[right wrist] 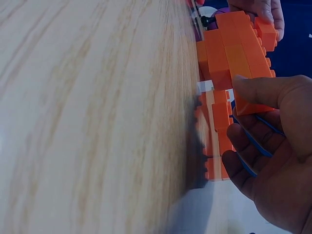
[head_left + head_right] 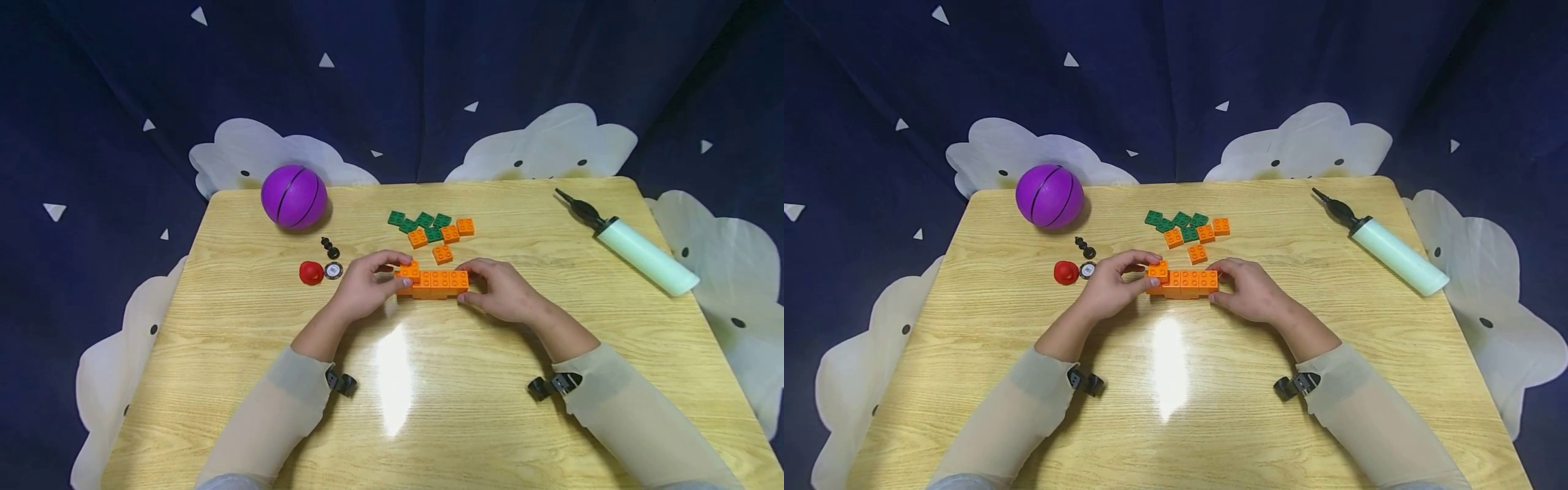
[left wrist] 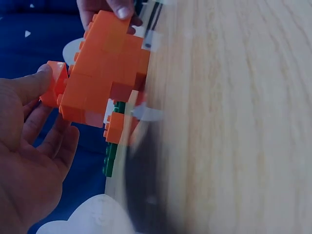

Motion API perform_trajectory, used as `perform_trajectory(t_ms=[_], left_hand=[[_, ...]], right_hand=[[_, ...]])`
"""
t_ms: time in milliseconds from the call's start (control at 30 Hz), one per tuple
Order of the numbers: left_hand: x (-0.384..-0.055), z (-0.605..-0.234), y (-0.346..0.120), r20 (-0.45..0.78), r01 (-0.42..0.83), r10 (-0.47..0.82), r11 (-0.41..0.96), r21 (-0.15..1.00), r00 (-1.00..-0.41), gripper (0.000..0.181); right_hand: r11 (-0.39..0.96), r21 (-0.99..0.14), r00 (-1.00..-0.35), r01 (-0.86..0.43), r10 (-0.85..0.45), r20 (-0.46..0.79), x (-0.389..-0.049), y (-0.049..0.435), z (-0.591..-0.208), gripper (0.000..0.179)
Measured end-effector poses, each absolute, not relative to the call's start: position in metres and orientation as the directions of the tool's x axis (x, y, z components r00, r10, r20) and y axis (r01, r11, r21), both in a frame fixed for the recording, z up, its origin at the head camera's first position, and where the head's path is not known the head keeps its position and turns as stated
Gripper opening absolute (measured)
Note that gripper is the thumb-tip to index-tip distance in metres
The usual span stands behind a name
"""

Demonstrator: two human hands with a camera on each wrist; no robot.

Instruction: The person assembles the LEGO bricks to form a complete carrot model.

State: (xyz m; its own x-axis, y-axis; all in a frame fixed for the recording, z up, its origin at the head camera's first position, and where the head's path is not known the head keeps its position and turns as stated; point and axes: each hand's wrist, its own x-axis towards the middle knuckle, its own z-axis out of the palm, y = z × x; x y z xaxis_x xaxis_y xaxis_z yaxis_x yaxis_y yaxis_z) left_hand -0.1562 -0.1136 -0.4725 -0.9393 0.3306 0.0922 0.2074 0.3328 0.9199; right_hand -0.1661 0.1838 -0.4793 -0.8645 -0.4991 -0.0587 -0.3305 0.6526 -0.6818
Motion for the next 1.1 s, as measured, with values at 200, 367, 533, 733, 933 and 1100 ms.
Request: perform_trajectory(t_ms=[200, 367, 533, 733, 933, 1100], left_hand=[[-0.154, -0.477, -0.113, 0.092, 0.208, 0.343, 0.321, 0.924, -0.935, 0.027], [-0.153, -0.478, -0.113, 0.087, 0.199, 0.340, 0.311, 0.929, -0.936, 0.028], [-0.152, -0.479, -0.113, 0.090, 0.203, 0.350, 0.303, 0.931, -0.933, 0.029], [-0.152, -0.481, -0.111, 0.097, 0.205, 0.338, 0.302, 0.931, -0.936, 0.029], [-0.151, -0.485, -0.108, 0.091, 0.187, 0.308, 0.298, 0.936, -0.947, 0.026], [-0.151, -0.486, -0.107, 0.085, 0.174, 0.298, 0.289, 0.941, -0.951, 0.024]], right_hand=[[0.650, -0.683, -0.866, -0.333, -0.498, -0.051, -0.166, 0.183, -0.479, 0.046], [0.654, -0.685, -0.868, -0.322, -0.493, -0.062, -0.166, 0.183, -0.479, 0.046], [0.653, -0.687, -0.868, -0.319, -0.493, -0.066, -0.166, 0.183, -0.480, 0.047], [0.653, -0.687, -0.867, -0.319, -0.494, -0.066, -0.166, 0.183, -0.480, 0.047], [0.653, -0.690, -0.868, -0.314, -0.492, -0.070, -0.165, 0.183, -0.481, 0.047], [0.652, -0.690, -0.868, -0.314, -0.491, -0.070, -0.165, 0.184, -0.481, 0.046]])
